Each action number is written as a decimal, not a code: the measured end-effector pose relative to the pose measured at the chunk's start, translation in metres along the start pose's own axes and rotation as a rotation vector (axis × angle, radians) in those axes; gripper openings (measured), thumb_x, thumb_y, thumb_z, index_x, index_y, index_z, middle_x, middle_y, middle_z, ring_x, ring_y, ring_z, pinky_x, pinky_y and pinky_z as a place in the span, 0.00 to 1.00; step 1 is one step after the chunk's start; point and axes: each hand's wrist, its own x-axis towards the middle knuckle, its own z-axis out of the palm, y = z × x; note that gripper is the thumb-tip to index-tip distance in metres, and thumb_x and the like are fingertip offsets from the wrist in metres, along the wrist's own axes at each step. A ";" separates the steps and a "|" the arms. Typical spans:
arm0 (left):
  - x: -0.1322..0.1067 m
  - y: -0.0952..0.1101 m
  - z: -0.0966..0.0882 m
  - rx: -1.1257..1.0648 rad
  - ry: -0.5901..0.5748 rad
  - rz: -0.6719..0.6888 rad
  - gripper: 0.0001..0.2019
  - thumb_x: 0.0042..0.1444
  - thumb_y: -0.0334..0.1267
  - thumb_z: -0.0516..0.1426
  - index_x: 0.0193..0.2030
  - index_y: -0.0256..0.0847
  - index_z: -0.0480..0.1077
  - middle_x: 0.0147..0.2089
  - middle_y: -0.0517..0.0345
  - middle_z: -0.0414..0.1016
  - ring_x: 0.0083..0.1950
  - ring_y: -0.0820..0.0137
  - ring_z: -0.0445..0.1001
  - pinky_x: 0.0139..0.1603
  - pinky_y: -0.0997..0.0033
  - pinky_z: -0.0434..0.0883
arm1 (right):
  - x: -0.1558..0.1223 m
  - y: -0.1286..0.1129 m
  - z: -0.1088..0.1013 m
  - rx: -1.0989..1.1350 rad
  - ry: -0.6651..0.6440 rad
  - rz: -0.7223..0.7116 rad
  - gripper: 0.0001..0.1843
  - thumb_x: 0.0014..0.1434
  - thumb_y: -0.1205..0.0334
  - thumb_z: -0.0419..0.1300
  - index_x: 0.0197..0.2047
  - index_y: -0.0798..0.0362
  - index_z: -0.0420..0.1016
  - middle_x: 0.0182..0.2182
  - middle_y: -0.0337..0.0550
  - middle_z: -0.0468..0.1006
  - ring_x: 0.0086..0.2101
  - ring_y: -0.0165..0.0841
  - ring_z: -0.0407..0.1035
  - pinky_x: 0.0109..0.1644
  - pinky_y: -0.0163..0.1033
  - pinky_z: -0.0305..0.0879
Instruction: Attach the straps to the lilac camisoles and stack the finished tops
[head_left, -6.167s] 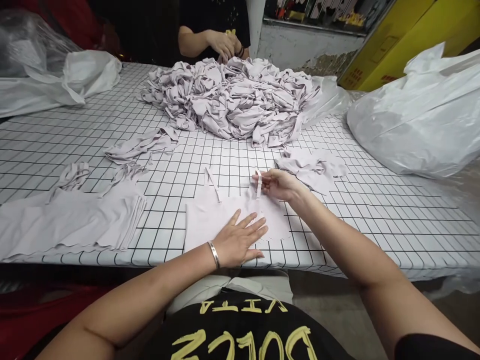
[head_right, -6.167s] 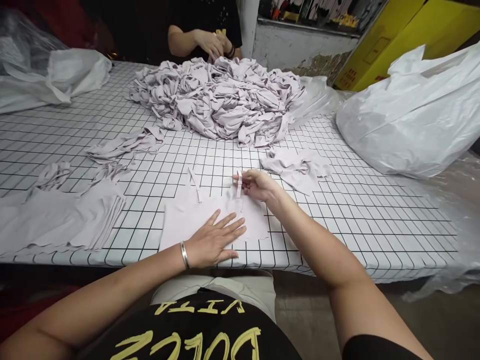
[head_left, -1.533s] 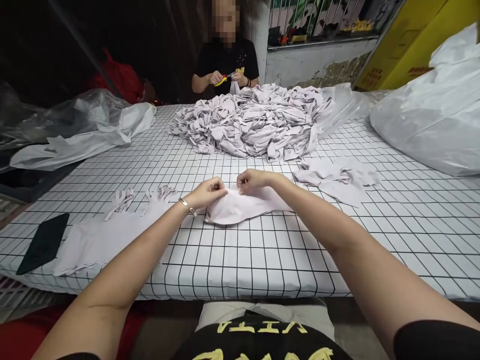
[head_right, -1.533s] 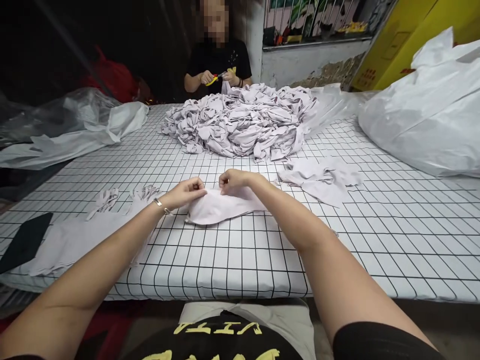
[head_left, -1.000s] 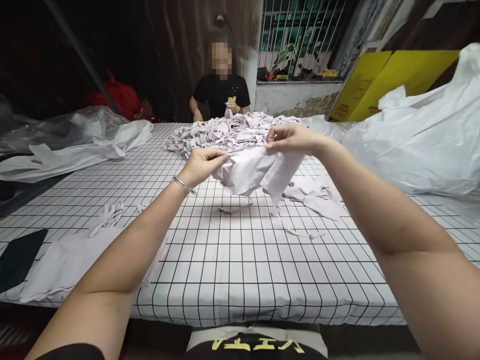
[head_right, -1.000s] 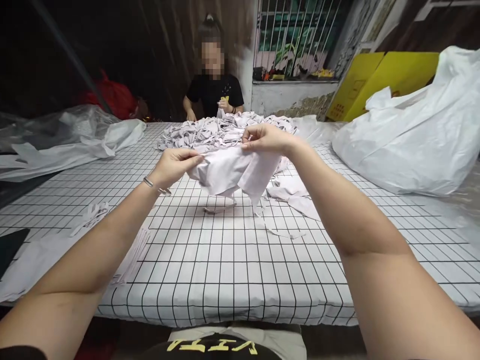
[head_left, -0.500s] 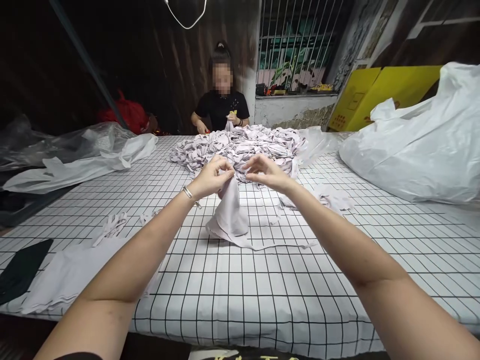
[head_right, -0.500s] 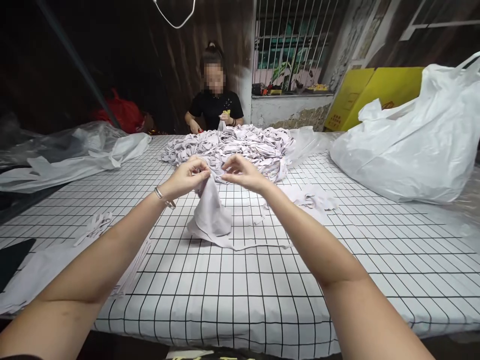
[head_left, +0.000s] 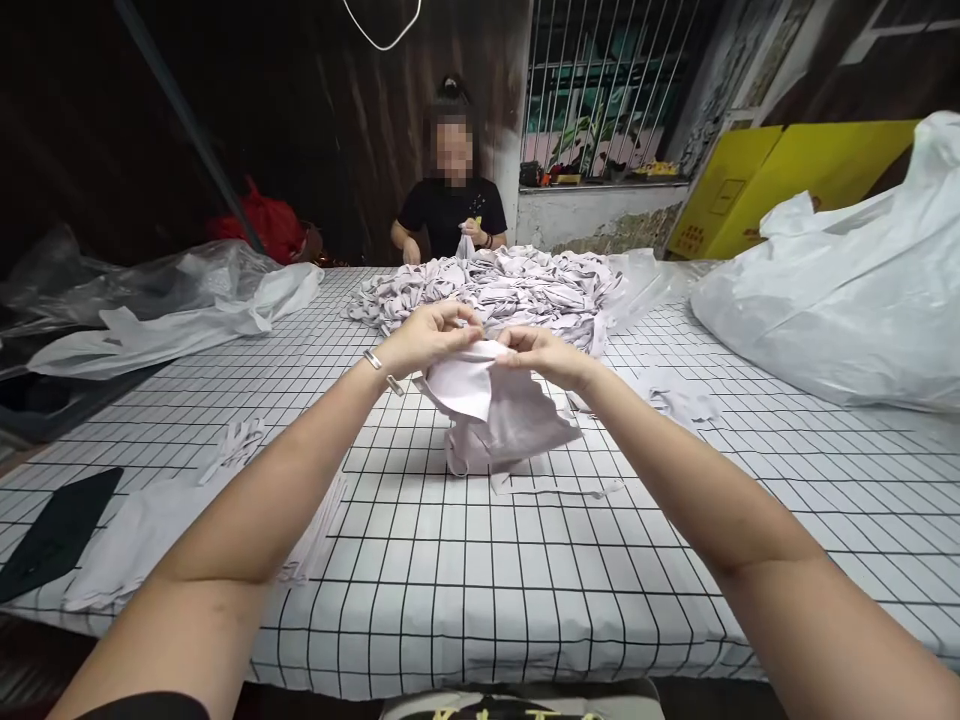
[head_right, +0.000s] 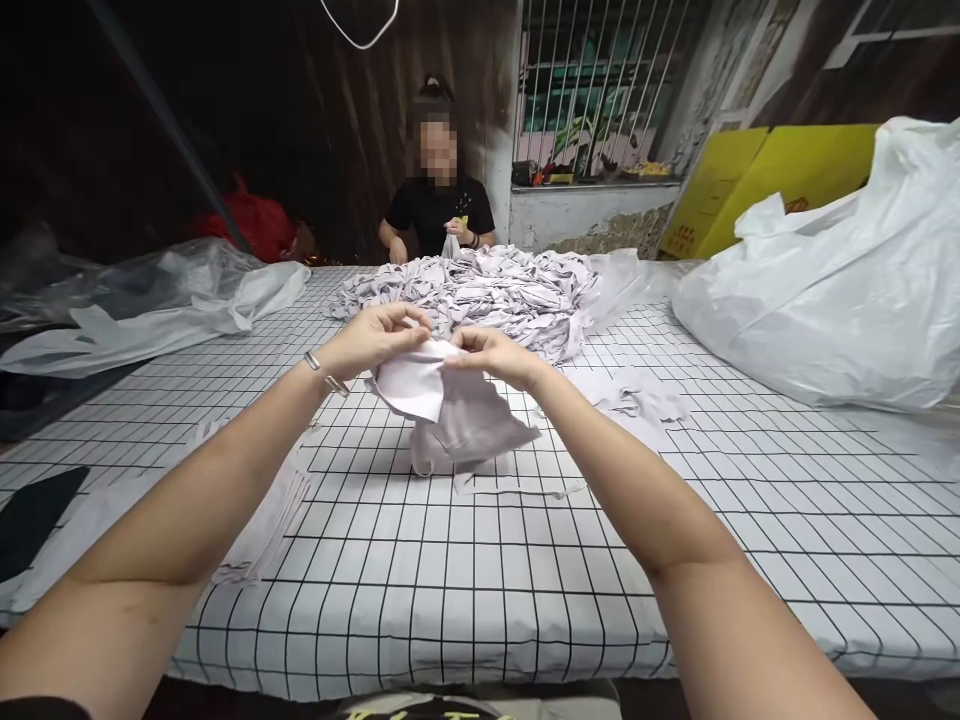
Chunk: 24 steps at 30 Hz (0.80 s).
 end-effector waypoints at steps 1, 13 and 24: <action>0.000 0.000 -0.003 0.020 -0.092 -0.062 0.15 0.49 0.45 0.65 0.39 0.37 0.76 0.33 0.57 0.75 0.30 0.75 0.70 0.26 0.78 0.63 | -0.003 -0.001 -0.004 0.021 0.021 0.003 0.15 0.50 0.56 0.70 0.32 0.55 0.69 0.30 0.36 0.72 0.30 0.27 0.66 0.32 0.33 0.62; -0.011 -0.039 -0.063 -0.296 -0.089 -0.122 0.19 0.38 0.46 0.68 0.17 0.38 0.64 0.27 0.54 0.69 0.29 0.68 0.69 0.31 0.65 0.68 | -0.050 0.016 -0.079 -0.572 -0.188 0.559 0.22 0.40 0.46 0.72 0.30 0.55 0.75 0.25 0.36 0.74 0.28 0.30 0.68 0.31 0.34 0.63; -0.006 0.001 -0.100 0.483 -0.055 -0.154 0.08 0.39 0.39 0.69 0.21 0.40 0.75 0.20 0.63 0.68 0.26 0.72 0.66 0.34 0.72 0.61 | -0.070 -0.061 -0.088 -0.520 0.063 0.302 0.21 0.45 0.41 0.69 0.27 0.53 0.77 0.25 0.40 0.72 0.29 0.31 0.66 0.34 0.39 0.62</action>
